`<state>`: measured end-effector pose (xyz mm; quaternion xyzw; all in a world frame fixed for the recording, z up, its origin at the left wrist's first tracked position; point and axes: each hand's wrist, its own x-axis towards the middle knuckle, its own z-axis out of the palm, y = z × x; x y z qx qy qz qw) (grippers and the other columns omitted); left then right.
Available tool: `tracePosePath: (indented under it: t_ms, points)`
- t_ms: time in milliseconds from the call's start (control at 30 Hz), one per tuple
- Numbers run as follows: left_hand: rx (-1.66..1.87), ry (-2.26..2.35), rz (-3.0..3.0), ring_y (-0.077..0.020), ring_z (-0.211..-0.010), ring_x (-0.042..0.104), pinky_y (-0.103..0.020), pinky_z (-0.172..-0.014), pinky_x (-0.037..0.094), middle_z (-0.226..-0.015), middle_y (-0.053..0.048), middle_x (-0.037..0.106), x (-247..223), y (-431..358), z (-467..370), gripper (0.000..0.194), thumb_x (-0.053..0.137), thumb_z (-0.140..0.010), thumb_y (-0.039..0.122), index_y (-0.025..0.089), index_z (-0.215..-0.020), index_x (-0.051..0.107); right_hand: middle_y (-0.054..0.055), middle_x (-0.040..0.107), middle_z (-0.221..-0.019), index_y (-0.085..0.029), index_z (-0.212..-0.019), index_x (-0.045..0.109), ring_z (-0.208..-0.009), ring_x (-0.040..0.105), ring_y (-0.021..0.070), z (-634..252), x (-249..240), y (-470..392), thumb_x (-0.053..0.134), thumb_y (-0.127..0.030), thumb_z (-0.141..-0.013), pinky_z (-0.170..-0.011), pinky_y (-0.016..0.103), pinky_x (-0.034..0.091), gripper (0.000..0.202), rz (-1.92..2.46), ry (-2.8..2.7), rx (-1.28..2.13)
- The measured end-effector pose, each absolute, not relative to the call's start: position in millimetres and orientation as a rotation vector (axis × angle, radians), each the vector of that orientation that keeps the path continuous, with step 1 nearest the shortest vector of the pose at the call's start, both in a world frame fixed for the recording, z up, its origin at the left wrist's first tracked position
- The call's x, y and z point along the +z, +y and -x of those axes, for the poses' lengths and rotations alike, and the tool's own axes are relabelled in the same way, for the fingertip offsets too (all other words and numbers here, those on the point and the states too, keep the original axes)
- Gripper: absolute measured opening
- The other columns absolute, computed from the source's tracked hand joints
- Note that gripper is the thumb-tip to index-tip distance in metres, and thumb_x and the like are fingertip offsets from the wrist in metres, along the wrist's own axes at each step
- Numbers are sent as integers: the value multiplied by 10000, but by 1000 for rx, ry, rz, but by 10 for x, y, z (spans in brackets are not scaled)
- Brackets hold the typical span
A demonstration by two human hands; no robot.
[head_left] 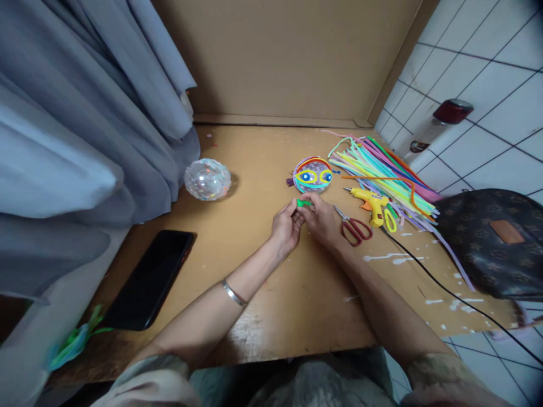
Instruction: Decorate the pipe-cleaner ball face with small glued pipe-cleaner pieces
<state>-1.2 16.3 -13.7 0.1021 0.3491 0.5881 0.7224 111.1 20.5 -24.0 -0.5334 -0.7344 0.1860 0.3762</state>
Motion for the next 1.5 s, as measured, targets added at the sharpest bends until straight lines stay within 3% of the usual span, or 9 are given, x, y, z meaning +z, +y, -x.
tracePosePath:
  t_ms: [233,367,500,733,967,1133,1500]
  points:
    - [1232,803,-867,-49,-500,363,-218,-516,266,-504,51,484,-260,300,207,456,932,-625,515,151,-623,658,12,725,-955,-249,-1060,548,-861,736,193,-1294,-217,321,620,-395,-882,-762,306,560,242,1129,-1745,953]
    - [1207,823,-960,-50,-508,348,-235,-532,251,-511,43,505,-247,327,280,535,952,-498,599,145,-621,697,-4,696,-905,-247,-1037,563,-823,700,177,-1312,-158,304,611,-438,-891,-738,281,524,244,1131,-1825,931]
    - [1262,833,-890,-58,-523,363,-239,-556,288,-496,58,471,-230,320,274,547,956,-456,608,157,-586,676,21,712,-895,-229,-1098,601,-775,655,189,-1339,-69,250,534,-411,-942,-730,294,482,249,1241,-1913,702]
    - [1282,873,-823,-54,-515,322,-239,-542,252,-486,63,431,-223,300,223,417,950,-568,448,155,-560,653,108,711,-921,-220,-901,666,-871,605,243,-1345,-37,199,374,-364,-1044,-755,340,387,355,1383,-2114,-7]
    - [1358,901,-655,-49,-505,331,-227,-530,265,-504,64,445,-216,242,148,365,935,-657,348,152,-583,635,78,652,-794,-221,-824,628,-799,517,232,-1184,-133,115,353,-283,-1070,-729,356,278,375,1402,-2171,-402]
    - [1397,844,-562,-51,-507,351,-223,-530,286,-504,56,453,-221,185,98,382,941,-666,319,151,-570,612,73,642,-783,-216,-821,604,-768,509,230,-1129,-197,53,392,-211,-1052,-719,363,270,314,1354,-2180,-471]
    - [1339,850,-344,-45,-482,390,-198,-526,316,-508,64,479,-170,113,24,425,921,-707,295,162,-590,533,60,660,-780,-220,-828,591,-756,533,216,-1023,-296,-9,402,-218,-1055,-721,350,301,295,1408,-2158,-354]
